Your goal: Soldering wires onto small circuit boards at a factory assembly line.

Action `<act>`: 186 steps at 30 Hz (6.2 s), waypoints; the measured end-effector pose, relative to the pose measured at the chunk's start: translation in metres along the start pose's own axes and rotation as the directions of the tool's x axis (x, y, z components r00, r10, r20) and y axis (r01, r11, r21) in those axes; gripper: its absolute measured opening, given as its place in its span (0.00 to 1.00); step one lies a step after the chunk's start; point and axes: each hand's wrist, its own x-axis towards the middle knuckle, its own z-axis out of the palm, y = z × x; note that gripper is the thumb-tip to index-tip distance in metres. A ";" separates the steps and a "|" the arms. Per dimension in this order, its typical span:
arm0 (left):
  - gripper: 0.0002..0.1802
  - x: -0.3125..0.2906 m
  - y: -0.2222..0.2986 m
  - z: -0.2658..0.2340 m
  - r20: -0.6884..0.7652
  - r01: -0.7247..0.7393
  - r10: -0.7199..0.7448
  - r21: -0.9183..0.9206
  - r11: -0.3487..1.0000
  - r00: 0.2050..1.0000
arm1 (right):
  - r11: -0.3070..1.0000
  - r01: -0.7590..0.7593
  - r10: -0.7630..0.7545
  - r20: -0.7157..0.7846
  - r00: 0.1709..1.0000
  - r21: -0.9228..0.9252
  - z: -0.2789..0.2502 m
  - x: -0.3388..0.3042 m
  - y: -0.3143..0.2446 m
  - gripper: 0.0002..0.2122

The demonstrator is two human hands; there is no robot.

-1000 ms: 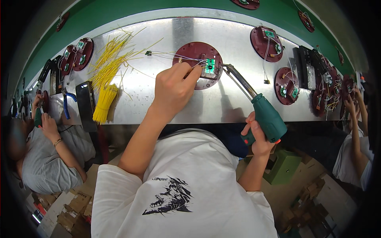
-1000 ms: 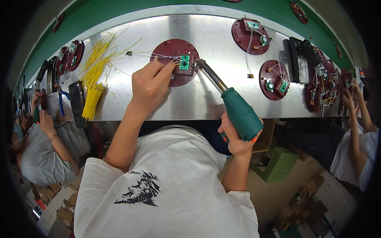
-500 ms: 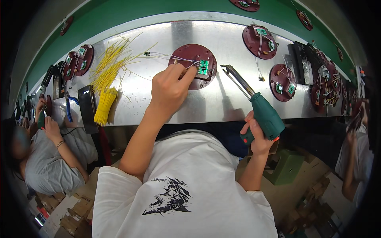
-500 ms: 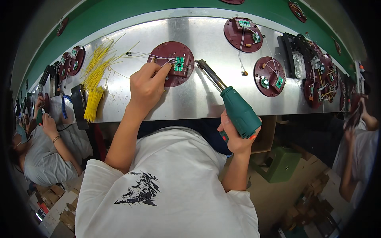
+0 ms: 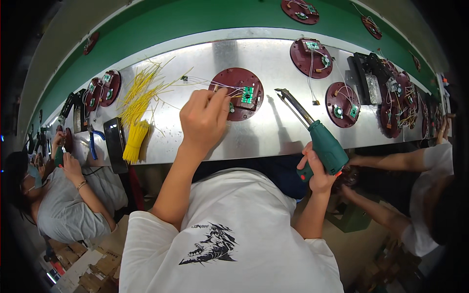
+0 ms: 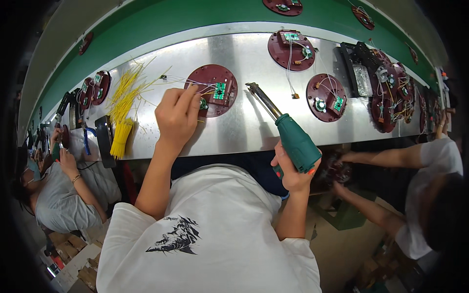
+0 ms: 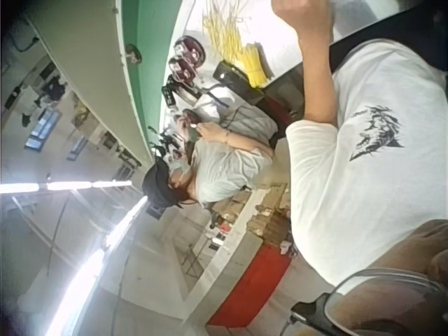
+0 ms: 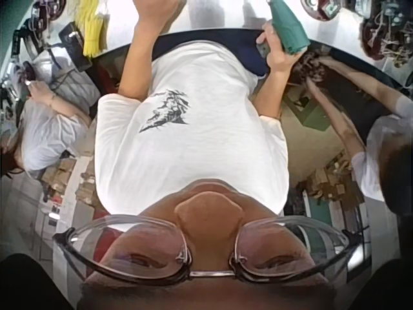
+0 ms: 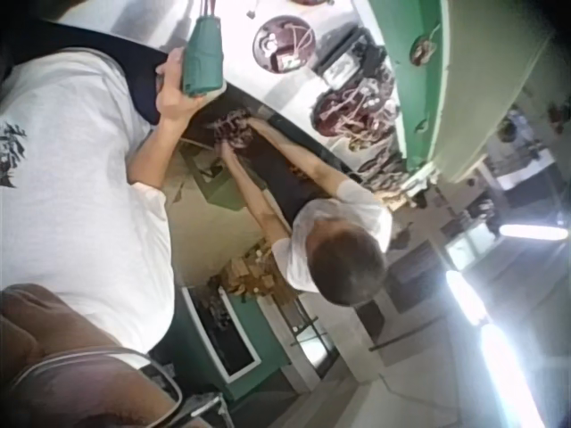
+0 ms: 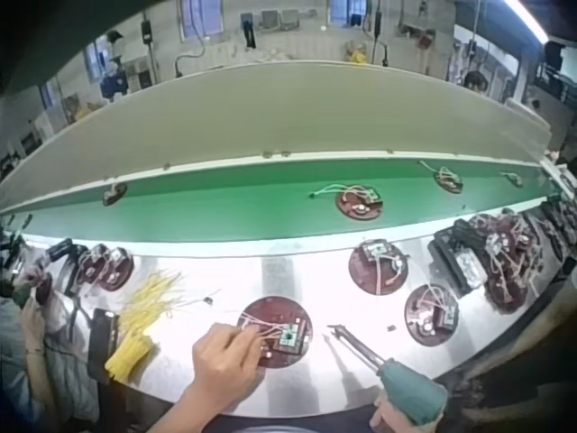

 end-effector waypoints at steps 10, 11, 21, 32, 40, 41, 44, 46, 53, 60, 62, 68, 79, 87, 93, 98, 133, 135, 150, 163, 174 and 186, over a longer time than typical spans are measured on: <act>0.10 -0.009 0.001 -0.052 0.142 -0.038 0.030 0.055 0.998 0.989 | 1.000 -0.003 0.005 -0.077 0.997 0.028 -0.009 0.000 0.004 0.16; 0.10 -0.012 0.002 -0.050 0.200 -0.057 0.052 0.024 0.998 0.978 | 0.999 -0.005 0.008 -0.081 0.997 0.032 -0.009 0.000 0.003 0.16; 0.16 -0.016 -0.041 -0.070 0.307 -0.105 0.051 0.161 0.981 0.950 | 0.963 -0.044 0.106 -0.222 0.969 0.267 -0.015 -0.003 0.004 0.14; 0.32 0.074 0.013 -0.019 0.489 -0.211 0.248 -0.129 0.969 0.836 | 0.959 0.124 -0.012 -0.399 0.917 0.257 -0.047 -0.011 0.019 0.11; 0.28 0.180 -0.055 0.074 0.439 -0.227 0.307 -0.227 0.947 0.845 | 0.931 0.176 -0.013 -0.454 0.891 0.318 -0.068 -0.017 0.024 0.13; 0.27 0.202 -0.063 0.088 0.362 -0.267 0.312 -0.169 0.949 0.879 | 0.931 0.175 -0.010 -0.459 0.888 0.320 -0.070 -0.018 0.026 0.13; 0.26 0.266 -0.053 0.127 0.552 -0.134 -0.043 0.276 0.952 0.833 | 0.933 0.169 0.009 -0.490 0.872 0.318 -0.076 -0.023 0.029 0.14; 0.26 0.295 -0.035 0.169 0.459 -0.087 -0.181 0.503 0.860 0.870 | 0.933 0.175 0.011 -0.511 0.860 0.314 -0.078 -0.022 0.034 0.14; 0.38 0.335 0.080 0.318 0.578 -0.012 -0.040 0.086 0.996 0.815 | 0.923 0.214 0.013 -0.581 0.814 0.319 -0.081 -0.031 0.023 0.12; 0.34 0.307 0.075 0.285 0.476 0.057 -0.002 -0.101 0.993 0.879 | 0.946 0.181 0.000 -0.560 0.828 0.267 -0.090 -0.054 0.027 0.14; 0.33 0.285 0.095 0.202 0.466 -0.047 0.160 -0.246 0.968 0.870 | 0.944 0.163 0.001 -0.496 0.868 0.287 -0.098 -0.047 0.033 0.14; 0.32 0.144 0.081 0.037 0.460 -0.276 0.353 -0.228 0.934 0.815 | 0.907 0.290 -0.134 -0.443 0.887 0.306 -0.092 -0.015 0.044 0.15; 0.27 0.024 0.006 -0.031 0.193 0.066 -0.070 0.030 0.997 0.979 | 0.931 0.169 -0.083 -0.263 0.961 0.324 -0.055 0.008 0.026 0.15; 0.12 -0.010 -0.043 -0.079 0.234 0.218 -0.288 0.284 0.934 0.929 | 0.953 0.128 -0.067 -0.222 0.973 0.275 -0.047 0.001 0.021 0.15; 0.05 -0.007 -0.082 -0.088 0.363 -0.067 -0.009 0.196 0.978 0.932 | 0.963 0.127 -0.076 -0.212 0.974 0.236 -0.040 0.002 0.012 0.15; 0.04 -0.006 -0.093 -0.078 0.384 -0.145 0.088 0.123 0.982 0.919 | 0.967 0.121 -0.069 -0.226 0.972 0.225 -0.033 0.000 0.013 0.15; 0.15 -0.047 -0.021 -0.079 0.377 -0.197 0.117 0.180 0.964 0.919 | 0.967 0.179 -0.138 -0.217 0.966 0.179 -0.036 -0.009 0.019 0.14; 0.18 -0.054 -0.006 -0.076 0.375 -0.173 0.107 0.148 0.974 0.921 | 0.967 0.168 -0.126 -0.214 0.969 0.192 -0.035 -0.009 0.018 0.14; 0.16 -0.069 0.002 -0.067 0.302 -0.452 0.498 -0.212 0.866 0.813 | 0.971 0.125 -0.081 -0.213 0.974 0.205 -0.035 -0.013 0.013 0.14; 0.13 -0.017 0.047 -0.020 0.107 -0.025 0.070 -0.377 0.926 0.992 | 0.996 0.051 -0.047 -0.061 0.997 0.069 -0.031 -0.003 -0.001 0.17; 0.09 0.027 0.039 0.029 0.045 -0.066 0.069 -0.073 0.995 0.997 | 0.991 -0.038 0.044 0.047 0.998 -0.129 -0.010 0.032 -0.021 0.14; 0.11 0.014 0.031 0.039 -0.049 -0.074 0.068 -0.126 0.989 0.996 | 0.992 0.019 0.006 0.192 0.981 -0.128 -0.022 0.032 -0.013 0.18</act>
